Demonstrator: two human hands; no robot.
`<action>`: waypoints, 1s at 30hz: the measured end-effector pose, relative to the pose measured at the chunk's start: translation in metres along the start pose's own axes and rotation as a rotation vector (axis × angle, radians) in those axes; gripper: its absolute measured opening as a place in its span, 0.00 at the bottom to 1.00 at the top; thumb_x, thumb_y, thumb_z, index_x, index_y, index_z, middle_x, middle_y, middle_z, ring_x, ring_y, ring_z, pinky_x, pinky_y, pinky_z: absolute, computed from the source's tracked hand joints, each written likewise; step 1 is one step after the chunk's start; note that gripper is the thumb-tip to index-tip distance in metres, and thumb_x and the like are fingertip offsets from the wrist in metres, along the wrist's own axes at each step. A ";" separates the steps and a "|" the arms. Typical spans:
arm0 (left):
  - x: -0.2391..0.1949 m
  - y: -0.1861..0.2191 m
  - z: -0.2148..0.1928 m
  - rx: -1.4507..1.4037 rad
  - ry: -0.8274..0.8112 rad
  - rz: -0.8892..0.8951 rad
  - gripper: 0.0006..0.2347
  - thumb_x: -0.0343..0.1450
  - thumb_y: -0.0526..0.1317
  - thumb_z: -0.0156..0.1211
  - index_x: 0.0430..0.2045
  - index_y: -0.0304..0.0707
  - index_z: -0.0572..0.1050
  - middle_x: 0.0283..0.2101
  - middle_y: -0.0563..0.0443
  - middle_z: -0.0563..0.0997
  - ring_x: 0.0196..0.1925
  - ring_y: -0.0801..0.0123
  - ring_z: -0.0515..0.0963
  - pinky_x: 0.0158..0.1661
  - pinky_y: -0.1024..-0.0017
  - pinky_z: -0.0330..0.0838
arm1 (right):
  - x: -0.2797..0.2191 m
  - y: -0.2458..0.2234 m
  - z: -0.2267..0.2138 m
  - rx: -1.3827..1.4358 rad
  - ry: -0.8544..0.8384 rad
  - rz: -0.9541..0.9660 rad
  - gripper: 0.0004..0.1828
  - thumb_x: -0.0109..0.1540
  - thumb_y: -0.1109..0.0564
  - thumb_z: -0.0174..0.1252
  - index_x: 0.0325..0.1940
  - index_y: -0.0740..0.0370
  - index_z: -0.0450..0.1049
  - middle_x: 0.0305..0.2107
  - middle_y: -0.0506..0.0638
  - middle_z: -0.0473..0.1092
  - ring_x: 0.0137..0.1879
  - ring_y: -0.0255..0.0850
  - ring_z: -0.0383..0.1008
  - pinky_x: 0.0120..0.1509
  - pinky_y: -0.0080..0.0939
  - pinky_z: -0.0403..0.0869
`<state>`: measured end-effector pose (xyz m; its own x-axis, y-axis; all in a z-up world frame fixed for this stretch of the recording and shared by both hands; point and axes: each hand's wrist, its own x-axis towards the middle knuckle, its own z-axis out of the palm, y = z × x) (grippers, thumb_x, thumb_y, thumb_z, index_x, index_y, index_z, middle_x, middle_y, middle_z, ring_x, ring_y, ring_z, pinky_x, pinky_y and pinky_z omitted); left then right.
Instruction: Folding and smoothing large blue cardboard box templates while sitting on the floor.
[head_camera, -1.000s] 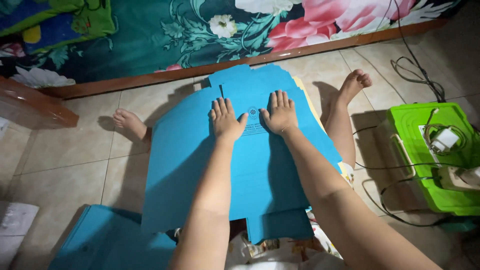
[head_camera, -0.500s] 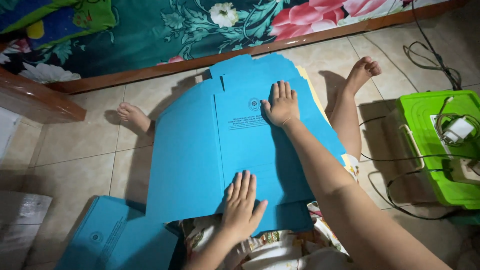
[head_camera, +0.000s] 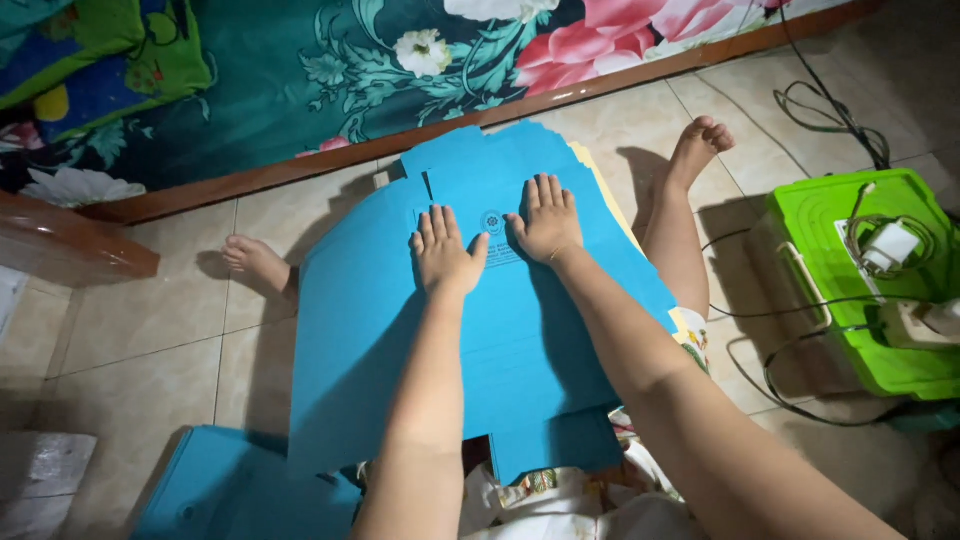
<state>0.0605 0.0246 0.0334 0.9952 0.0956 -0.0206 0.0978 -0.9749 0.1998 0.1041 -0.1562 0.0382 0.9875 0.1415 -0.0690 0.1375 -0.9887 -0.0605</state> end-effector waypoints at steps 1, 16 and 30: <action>-0.002 0.000 0.001 0.000 0.002 0.005 0.39 0.74 0.66 0.33 0.75 0.37 0.47 0.80 0.42 0.43 0.81 0.52 0.40 0.75 0.51 0.35 | -0.009 0.000 0.004 0.000 0.003 0.004 0.45 0.71 0.30 0.21 0.83 0.62 0.41 0.80 0.58 0.39 0.85 0.51 0.34 0.83 0.54 0.41; -0.003 0.001 -0.009 0.026 -0.060 0.012 0.38 0.75 0.65 0.28 0.76 0.36 0.45 0.80 0.40 0.41 0.82 0.52 0.38 0.75 0.51 0.32 | -0.262 0.052 0.023 0.110 0.140 -0.452 0.40 0.71 0.36 0.38 0.82 0.59 0.45 0.78 0.60 0.45 0.82 0.54 0.43 0.76 0.56 0.51; -0.030 0.002 -0.006 -0.014 -0.032 0.005 0.39 0.75 0.64 0.33 0.75 0.32 0.44 0.79 0.35 0.40 0.81 0.47 0.36 0.75 0.49 0.31 | -0.010 0.008 0.010 -0.055 0.011 -0.063 0.46 0.71 0.27 0.18 0.83 0.60 0.41 0.80 0.57 0.40 0.85 0.49 0.35 0.83 0.54 0.43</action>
<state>0.0311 0.0207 0.0404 0.9952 0.0836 -0.0508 0.0927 -0.9724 0.2139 0.0945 -0.1649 0.0281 0.9774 0.2037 -0.0561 0.2035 -0.9790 -0.0098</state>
